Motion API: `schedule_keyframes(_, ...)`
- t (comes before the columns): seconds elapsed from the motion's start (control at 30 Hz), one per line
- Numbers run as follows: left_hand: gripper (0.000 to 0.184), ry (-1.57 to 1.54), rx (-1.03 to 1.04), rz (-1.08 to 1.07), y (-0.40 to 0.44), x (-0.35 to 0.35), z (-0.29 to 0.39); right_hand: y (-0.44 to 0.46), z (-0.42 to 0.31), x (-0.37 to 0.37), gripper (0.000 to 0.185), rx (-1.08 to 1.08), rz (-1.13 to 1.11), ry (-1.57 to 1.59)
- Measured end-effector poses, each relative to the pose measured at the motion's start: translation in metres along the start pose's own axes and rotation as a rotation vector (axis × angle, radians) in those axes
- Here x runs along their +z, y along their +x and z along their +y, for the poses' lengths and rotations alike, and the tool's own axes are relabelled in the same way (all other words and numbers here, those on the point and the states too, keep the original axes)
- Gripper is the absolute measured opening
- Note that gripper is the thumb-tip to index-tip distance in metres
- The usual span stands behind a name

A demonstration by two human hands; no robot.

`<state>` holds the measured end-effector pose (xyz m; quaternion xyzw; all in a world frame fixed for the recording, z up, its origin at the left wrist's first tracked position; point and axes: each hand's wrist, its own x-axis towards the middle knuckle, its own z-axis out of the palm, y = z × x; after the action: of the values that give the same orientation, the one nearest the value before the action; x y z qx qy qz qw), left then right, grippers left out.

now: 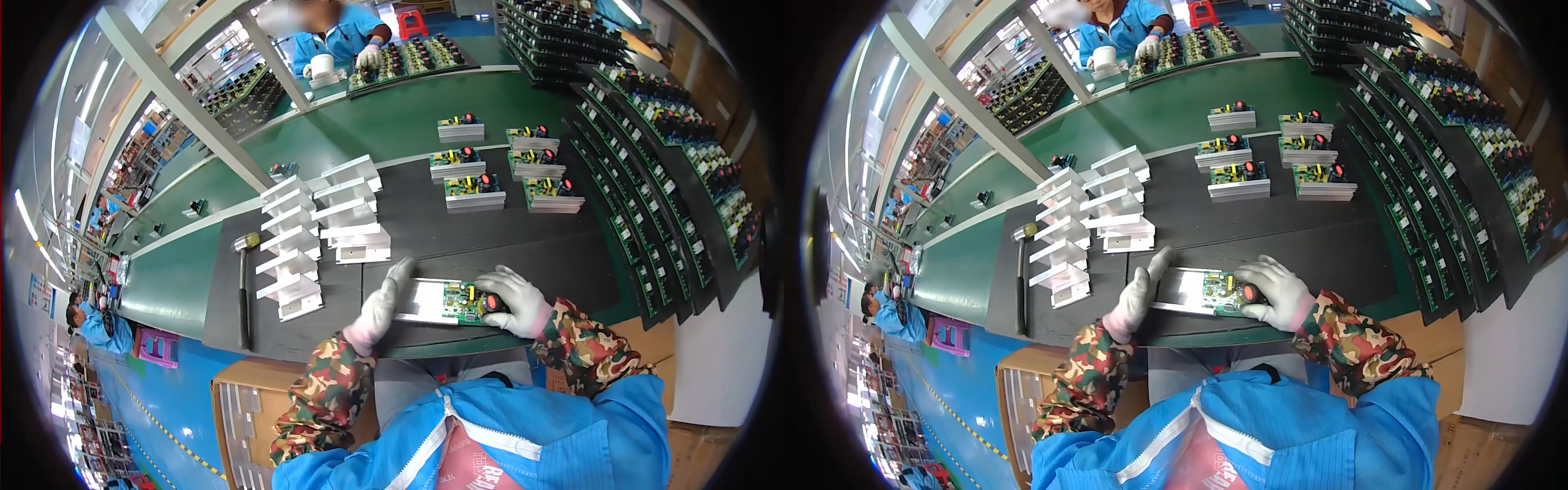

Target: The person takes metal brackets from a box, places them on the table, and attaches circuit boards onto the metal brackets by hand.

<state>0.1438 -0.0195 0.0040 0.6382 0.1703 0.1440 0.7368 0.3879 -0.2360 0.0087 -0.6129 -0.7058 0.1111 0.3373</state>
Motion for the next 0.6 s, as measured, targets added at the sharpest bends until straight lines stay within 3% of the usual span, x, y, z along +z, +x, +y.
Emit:
schedule_keyframes(0.13,0.088,-0.106,0.106,0.07,-0.001,0.039,0.004,0.011,-0.016,0.012,0.077,0.184,0.355,0.262)
schedule_keyframes(0.17,0.089,-0.194,0.109,0.075,0.002,0.049,0.0,0.015,-0.012,0.029,0.088,0.187,0.457,0.514)
schedule_keyframes(0.2,0.089,-0.283,0.115,0.079,0.005,0.057,-0.002,0.019,-0.011,0.037,0.091,0.195,0.454,0.433)
schedule_keyframes(0.27,0.085,0.054,0.162,0.076,0.005,0.066,-0.001,0.026,-0.012,0.05,0.096,0.215,0.446,0.278)
schedule_keyframes(0.33,0.08,-0.345,0.164,0.138,0.014,0.066,-0.013,0.037,-0.022,0.053,0.098,0.275,0.54,0.598)
schedule_keyframes(0.43,0.091,-0.171,0.148,0.129,0.009,0.07,-0.004,0.04,-0.025,0.05,0.095,0.287,0.527,0.663)
schedule_keyframes(0.53,0.087,-0.348,0.157,0.256,0.007,0.076,-0.001,0.037,-0.026,0.045,0.098,0.3,0.562,0.704)
schedule_keyframes(0.6,0.082,-0.202,0.136,0.338,0.001,0.065,-0.004,0.033,-0.033,0.034,0.104,0.363,0.579,0.751)
